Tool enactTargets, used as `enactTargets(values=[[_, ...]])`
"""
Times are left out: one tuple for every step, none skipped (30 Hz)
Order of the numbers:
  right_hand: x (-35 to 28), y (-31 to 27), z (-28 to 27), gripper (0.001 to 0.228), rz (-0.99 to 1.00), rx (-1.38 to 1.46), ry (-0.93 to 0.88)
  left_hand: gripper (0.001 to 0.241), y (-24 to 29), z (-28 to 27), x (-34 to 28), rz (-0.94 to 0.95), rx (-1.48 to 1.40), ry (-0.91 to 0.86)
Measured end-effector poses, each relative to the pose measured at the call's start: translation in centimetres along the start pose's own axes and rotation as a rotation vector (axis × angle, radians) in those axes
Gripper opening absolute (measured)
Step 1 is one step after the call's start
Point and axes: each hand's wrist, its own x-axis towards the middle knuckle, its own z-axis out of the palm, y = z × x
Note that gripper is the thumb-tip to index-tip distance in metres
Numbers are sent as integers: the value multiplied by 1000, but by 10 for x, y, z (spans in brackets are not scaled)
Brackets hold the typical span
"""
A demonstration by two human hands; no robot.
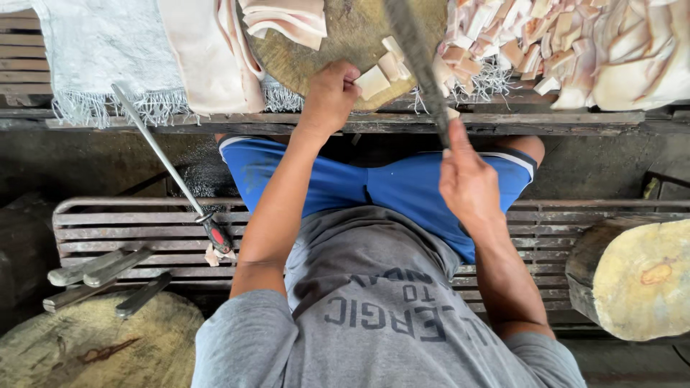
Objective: The person uses a large knife to cut strips of animal hide on a wooden block, moving the cut pieces to a pile.
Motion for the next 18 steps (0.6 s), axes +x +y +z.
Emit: enactTargets(values=[[-3,-1,-7,64,72,53,14,22,-1,-2,-1,-14,3,11],[-8,-3,-11,63,1,93,96,22,-4,-3,-3,-26,5,-9],[-12,-5,-12,62,-71,134,177,22,-6,-6,-6,-37,6,-29],[-14,-7,-11,62,-146,175,262,22,-8,-9,-7,-43,7,-47],[-14,-9,-7,63,-182,180,273,22,-9,-12,-8,-53,2,-54],[-12,-11,1,63,-219,186,287,23,-10,-16,-8,-59,-3,-61],[-10,-12,8,64,-256,192,302,23,-10,-19,-7,-64,-7,-68],[-7,-12,15,67,-216,13,102,23,-9,-22,-6,-54,7,-62],[-4,-12,24,70,-175,-165,-97,23,-9,-25,-5,-43,22,-56],[-3,-11,29,73,-127,-343,-297,22,-7,-26,-5,-32,35,-55],[-3,-10,30,70,-126,-266,-243,23,-4,-26,-5,-21,44,-40],[-1,-7,29,67,-132,-186,-189,24,-1,-27,-5,-11,56,-19],[1,-6,26,65,-136,-107,-135,25,3,-28,-5,-2,69,1],[0,-4,21,66,-109,-38,-124,26,5,-27,-4,-27,92,-17],[-2,-5,16,67,-82,31,-114,27,6,-27,-3,-53,115,-36],[-2,-7,11,68,-61,106,-108,29,8,-30,-2,-84,144,-50],[-2,-9,5,65,-60,106,-75,32,8,-33,3,-25,288,23],[-6,-11,1,63,-58,107,-45,35,5,-37,5,32,432,94]])
